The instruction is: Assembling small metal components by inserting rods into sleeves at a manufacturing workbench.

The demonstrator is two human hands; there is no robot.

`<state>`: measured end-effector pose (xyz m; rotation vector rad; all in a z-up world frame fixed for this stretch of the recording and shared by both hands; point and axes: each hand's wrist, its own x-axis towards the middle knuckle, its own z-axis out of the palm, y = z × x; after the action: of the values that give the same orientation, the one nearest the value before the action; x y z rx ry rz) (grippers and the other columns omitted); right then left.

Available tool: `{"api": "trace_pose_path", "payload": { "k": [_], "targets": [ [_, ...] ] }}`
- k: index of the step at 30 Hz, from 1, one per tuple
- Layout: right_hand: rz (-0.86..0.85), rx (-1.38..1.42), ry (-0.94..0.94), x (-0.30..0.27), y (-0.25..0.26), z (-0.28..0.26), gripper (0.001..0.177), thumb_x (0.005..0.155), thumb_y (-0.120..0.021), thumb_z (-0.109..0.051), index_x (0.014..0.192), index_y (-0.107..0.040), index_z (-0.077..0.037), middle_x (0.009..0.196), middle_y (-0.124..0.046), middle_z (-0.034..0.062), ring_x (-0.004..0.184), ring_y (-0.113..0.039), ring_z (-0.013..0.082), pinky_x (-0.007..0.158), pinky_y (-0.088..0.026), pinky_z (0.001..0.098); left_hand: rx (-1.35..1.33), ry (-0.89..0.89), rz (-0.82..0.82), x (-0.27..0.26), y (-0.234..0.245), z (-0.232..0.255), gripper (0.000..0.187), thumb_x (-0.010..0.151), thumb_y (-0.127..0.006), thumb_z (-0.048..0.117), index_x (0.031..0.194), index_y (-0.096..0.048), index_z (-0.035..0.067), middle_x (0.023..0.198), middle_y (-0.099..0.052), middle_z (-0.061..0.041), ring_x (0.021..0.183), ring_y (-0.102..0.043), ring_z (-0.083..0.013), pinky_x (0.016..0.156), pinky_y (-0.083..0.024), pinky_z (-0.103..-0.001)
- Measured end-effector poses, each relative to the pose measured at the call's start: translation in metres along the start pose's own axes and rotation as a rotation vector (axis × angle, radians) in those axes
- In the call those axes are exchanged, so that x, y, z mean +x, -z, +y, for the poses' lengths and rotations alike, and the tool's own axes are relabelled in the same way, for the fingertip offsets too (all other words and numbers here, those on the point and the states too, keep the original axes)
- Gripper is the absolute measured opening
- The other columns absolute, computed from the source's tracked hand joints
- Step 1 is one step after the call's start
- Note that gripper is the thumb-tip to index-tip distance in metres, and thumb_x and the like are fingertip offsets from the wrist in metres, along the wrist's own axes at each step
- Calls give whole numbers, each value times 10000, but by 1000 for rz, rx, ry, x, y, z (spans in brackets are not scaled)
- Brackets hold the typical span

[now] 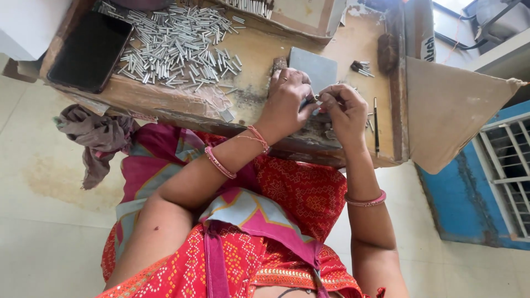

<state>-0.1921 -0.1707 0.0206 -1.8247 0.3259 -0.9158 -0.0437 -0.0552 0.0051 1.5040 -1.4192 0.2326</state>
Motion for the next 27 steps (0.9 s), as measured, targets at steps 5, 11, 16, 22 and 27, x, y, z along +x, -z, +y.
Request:
{"api": "trace_pose_path", "payload": {
  "k": [5, 11, 16, 22, 27],
  "targets": [
    [-61, -448, 66, 3, -13, -44, 55, 986, -662, 50, 1035, -688, 46, 965, -685, 94, 773, -658, 124, 697, -549, 268, -39, 10, -9, 2, 4, 1, 261, 774, -849, 227, 874, -708, 31, 1140, -641, -116, 1197, -517, -317, 1117, -317, -512],
    [-180, -926, 343, -9, -24, -51, 196, 971, -674, 41, 1167, -678, 34, 1085, -665, 176, 977, -642, 318, 868, -533, 419, -42, 1, 17, 0, -2, -4, 211, 746, -808, 173, 892, -726, 45, 1127, -645, -108, 1202, -522, -310, 1137, -307, -540],
    [-51, -810, 305, -29, -27, -31, 483, 972, -661, -10, 1437, -535, 22, 1160, -641, 166, 1006, -655, 288, 913, -546, 416, -30, 20, 24, 0, -2, -3, 222, 753, -808, 193, 896, -721, 47, 1118, -642, -116, 1204, -517, -323, 1125, -300, -561],
    [67, -927, 463, -39, -24, -10, 453, 1043, -653, -20, 1480, -537, -47, 1276, -608, 200, 1114, -638, 334, 945, -550, 421, -33, 57, -27, 1, -3, -1, 225, 779, -810, 214, 914, -719, 59, 1132, -642, -115, 1216, -510, -330, 1104, -304, -558],
    [93, -1066, 515, -37, -25, -14, 526, 1024, -671, -73, 1516, -488, -51, 1401, -524, 206, 1278, -543, 366, 1081, -480, 481, -21, 59, -35, 1, -4, -2, 236, 780, -807, 214, 932, -722, 54, 1150, -634, -127, 1218, -506, -339, 1099, -303, -565]
  ]
}}
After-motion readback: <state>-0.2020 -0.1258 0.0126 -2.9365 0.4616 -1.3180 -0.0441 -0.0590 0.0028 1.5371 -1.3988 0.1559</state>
